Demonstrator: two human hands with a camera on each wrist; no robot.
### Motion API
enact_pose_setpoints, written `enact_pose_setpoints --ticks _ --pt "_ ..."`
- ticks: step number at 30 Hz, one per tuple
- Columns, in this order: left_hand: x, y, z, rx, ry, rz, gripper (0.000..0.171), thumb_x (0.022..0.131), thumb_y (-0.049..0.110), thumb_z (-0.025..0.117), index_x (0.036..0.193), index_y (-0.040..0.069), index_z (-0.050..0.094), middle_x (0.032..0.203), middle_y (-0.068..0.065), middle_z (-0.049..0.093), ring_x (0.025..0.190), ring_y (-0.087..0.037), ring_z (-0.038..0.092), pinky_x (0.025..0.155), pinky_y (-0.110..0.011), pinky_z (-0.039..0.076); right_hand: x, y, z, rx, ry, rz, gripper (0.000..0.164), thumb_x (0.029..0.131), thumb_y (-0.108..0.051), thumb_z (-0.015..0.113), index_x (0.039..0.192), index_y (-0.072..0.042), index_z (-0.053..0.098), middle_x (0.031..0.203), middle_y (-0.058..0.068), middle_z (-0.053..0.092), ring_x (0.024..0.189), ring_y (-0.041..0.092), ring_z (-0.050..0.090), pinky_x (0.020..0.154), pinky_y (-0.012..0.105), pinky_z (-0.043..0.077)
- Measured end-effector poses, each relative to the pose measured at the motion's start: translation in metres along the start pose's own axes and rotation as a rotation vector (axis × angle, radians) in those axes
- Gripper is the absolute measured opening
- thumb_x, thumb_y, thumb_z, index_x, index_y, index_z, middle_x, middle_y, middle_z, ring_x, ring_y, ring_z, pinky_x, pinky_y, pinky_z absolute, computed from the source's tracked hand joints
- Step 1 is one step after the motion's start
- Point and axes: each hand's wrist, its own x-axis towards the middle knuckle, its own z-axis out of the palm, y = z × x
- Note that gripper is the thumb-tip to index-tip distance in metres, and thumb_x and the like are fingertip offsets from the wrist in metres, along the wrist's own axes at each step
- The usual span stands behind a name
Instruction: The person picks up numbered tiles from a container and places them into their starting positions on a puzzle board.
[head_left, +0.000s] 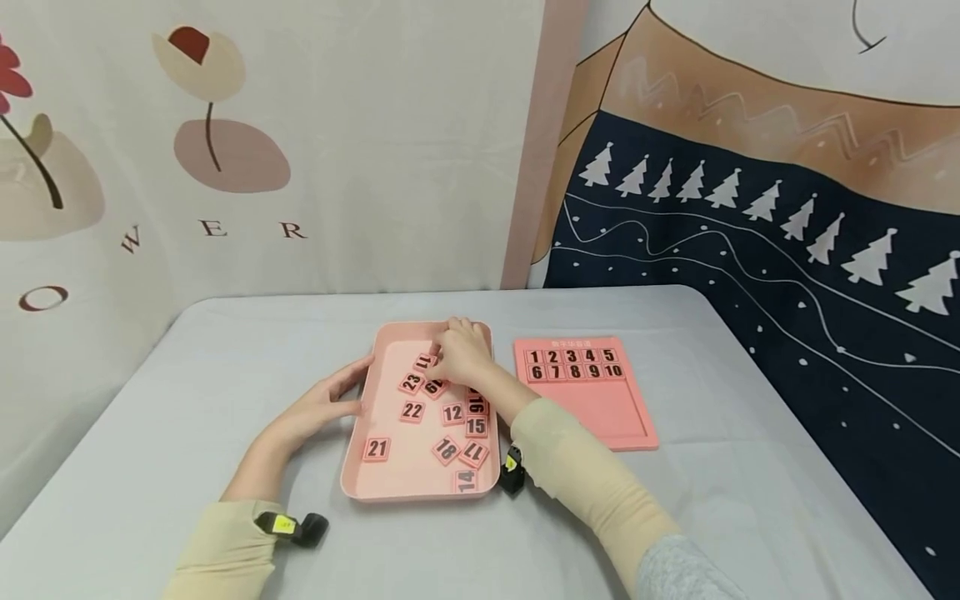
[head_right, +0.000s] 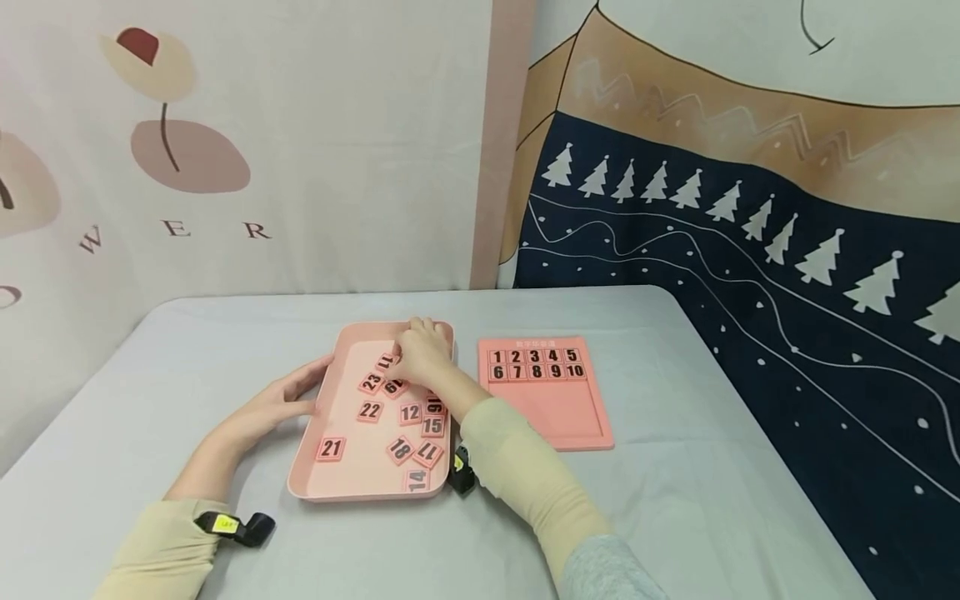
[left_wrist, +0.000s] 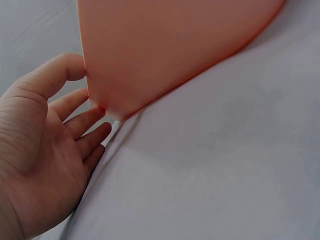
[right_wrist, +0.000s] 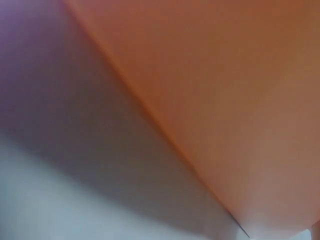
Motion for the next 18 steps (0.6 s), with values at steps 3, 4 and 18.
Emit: enact_pose_setpoints --ticks 3,4,18 --pt "0.000 0.001 -0.001 0.001 0.000 0.002 0.073 0.090 0.009 0.063 0.151 0.004 0.024 0.156 -0.016 0.020 0.142 -0.036 0.013 0.113 -0.055 0.008 0.001 0.002 -0.007 0.004 0.006 -0.050 0.029 0.071 -0.047 0.079 0.087 -0.025 0.070 0.118 -0.002 0.050 0.105 0.017 0.041 0.089 0.033 0.034" --pt "0.001 0.001 0.000 0.000 -0.001 0.000 0.073 0.090 0.009 0.063 0.151 0.004 0.024 0.156 -0.016 0.020 0.142 -0.036 0.013 0.113 -0.055 0.008 0.000 0.004 -0.010 0.010 0.009 -0.069 0.032 0.071 -0.050 0.079 0.089 -0.025 0.070 0.120 -0.001 0.050 0.107 0.017 0.040 0.089 0.033 0.035" --pt "0.000 0.000 0.000 0.014 0.005 -0.001 0.072 0.090 0.009 0.063 0.152 0.005 0.025 0.156 -0.016 0.021 0.142 -0.037 0.013 0.112 -0.056 0.009 -0.033 0.038 -0.059 0.092 0.053 -0.409 0.029 0.069 -0.025 0.083 0.093 -0.014 0.071 0.111 0.002 0.051 0.104 0.019 0.039 0.088 0.036 0.031"
